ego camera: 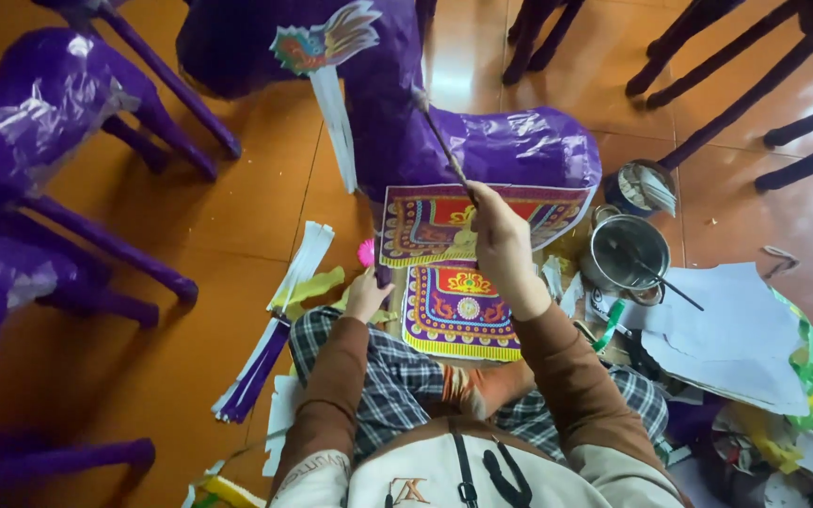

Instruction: Applying decorative paper panels and yellow fringe to a purple paper-mache horse using adhesive.

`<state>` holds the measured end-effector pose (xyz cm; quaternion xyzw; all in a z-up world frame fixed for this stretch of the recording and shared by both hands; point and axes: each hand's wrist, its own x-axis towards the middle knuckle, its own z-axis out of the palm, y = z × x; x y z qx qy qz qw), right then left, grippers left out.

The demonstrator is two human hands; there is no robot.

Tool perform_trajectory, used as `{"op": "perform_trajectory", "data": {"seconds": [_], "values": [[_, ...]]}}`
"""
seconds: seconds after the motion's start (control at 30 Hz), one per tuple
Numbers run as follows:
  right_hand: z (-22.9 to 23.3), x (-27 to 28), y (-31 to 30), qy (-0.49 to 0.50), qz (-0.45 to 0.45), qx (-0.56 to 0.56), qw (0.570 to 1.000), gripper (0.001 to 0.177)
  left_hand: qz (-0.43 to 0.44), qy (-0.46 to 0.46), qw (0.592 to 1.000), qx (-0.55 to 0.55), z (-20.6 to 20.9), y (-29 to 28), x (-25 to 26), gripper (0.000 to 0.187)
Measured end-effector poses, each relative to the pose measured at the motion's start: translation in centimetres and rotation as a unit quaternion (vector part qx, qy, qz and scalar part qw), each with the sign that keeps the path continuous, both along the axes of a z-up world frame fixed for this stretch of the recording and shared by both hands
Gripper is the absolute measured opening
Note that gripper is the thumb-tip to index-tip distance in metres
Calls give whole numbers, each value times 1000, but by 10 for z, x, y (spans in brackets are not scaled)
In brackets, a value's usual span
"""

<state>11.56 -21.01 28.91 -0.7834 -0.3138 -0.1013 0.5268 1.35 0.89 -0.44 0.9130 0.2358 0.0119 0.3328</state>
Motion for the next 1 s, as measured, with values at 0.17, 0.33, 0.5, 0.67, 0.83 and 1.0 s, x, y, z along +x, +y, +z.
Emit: {"op": "perform_trajectory", "data": {"seconds": [0.17,0.33,0.5,0.67,0.83,1.0], "values": [[-27,-25,-23,-52,-23,-41,998,51,-34,51,998,-17,-29,10,-5,74],[-205,57,-212,-141,-417,-394,807,26,184,-192,951,-155,16,89,-53,41],[-230,86,-300,197,-316,-435,820,27,333,-209,918,55,15,157,-167,16],[-241,120,-299,192,-256,-640,699,33,357,-66,930,55,-19,151,-252,9],[-261,131,-288,35,-218,-614,758,35,336,44,941,-10,-10,122,-282,35],[-264,99,-239,-30,-214,-485,848,25,357,203,909,-64,-36,103,-311,22]]}}
